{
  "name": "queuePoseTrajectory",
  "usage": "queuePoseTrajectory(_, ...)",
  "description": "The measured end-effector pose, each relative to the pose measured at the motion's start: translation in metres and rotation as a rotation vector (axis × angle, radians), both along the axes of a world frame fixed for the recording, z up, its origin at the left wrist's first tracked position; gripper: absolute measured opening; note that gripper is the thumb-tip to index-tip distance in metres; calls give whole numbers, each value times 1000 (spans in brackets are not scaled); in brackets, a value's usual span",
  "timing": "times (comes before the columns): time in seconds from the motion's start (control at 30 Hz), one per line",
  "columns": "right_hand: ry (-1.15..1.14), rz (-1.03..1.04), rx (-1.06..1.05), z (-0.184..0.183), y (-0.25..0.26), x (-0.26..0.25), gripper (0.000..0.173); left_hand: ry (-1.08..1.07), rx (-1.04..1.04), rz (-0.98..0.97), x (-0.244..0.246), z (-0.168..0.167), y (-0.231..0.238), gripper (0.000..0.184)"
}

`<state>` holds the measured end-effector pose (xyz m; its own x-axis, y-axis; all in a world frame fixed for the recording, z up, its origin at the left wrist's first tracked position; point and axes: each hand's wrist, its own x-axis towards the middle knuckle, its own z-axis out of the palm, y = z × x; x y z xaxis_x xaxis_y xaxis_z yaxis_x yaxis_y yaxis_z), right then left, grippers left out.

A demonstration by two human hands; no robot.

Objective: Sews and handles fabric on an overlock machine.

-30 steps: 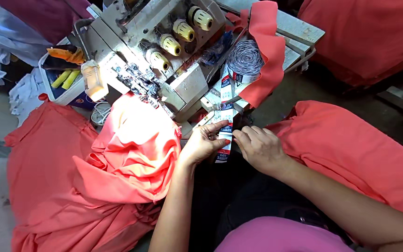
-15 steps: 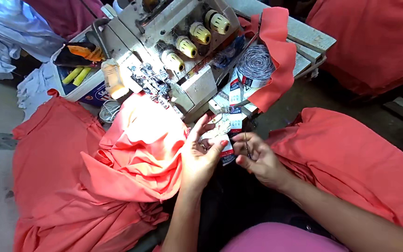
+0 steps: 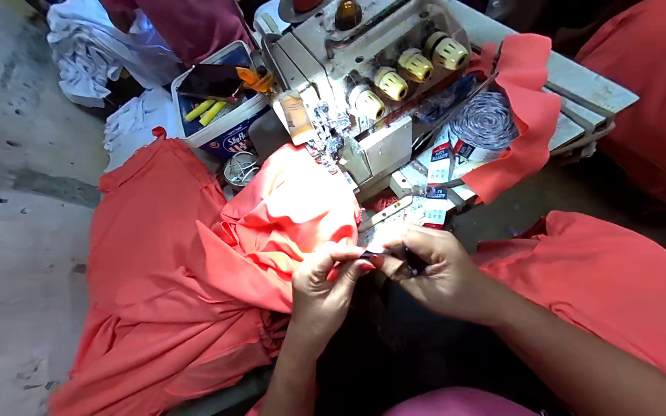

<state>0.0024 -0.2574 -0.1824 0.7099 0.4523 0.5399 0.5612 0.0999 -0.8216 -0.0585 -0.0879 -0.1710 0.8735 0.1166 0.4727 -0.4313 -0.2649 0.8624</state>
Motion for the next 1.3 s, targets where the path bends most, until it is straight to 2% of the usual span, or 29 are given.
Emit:
queuePoseTrajectory(0.03, 93, 6, 70, 2, 4, -2, 15, -34, 41, 26, 1, 3, 4, 4)
queuePoseTrajectory(0.1, 399, 34, 171, 4, 12, -7, 11, -81, 148, 66, 1, 10, 14, 7)
queuePoseTrajectory(0.2, 1009, 402, 251, 7, 24, -10, 31, -109, 285, 55, 2, 21, 24, 14)
queuePoseTrajectory(0.27, 1149, 583, 313, 6, 34, -6, 31, -109, 333, 18, 1, 23, 26, 15)
queuePoseTrajectory(0.3, 1122, 571, 350, 8, 38, -3, 26, -103, 339, 3, 0, 23, 28, 15)
queuePoseTrajectory(0.37, 944, 409, 380, 12, 43, 2, 20, -67, 318, -16, -3, 22, 32, 14)
queuePoseTrajectory(0.43, 685, 247, 321, 9, 44, 6, 16, -25, 261, -4, -5, 20, 35, 16)
queuePoseTrajectory(0.5, 528, 140, 277, 5, 43, 5, 14, 7, 172, 21, -5, 18, 35, 13)
queuePoseTrajectory(0.6, 493, 87, 259, -1, 42, 2, 14, 38, 50, 54, -2, 17, 29, 6)
queuePoseTrajectory(0.7, 448, 48, 248, -6, 41, 0, 11, 65, 0, 91, 1, 16, 24, 8)
queuePoseTrajectory(0.83, 418, 40, 245, -8, 41, 0, 14, 83, 4, 157, 4, 16, 22, 10)
queuePoseTrajectory(0.93, 310, 47, 229, -15, 40, 1, 11, 91, 40, 161, 5, 16, 23, 15)
queuePoseTrajectory(1.03, 252, -47, 167, -15, 42, -1, 11, 96, 43, 129, 5, 15, 23, 15)
queuePoseTrajectory(1.17, 339, -47, 206, -14, 42, -3, 9, 158, -143, 46, 2, 14, 21, 28)
queuePoseTrajectory(1.3, 378, -25, 221, -16, 41, -4, 9, 179, -169, 117, 2, 10, 16, 19)
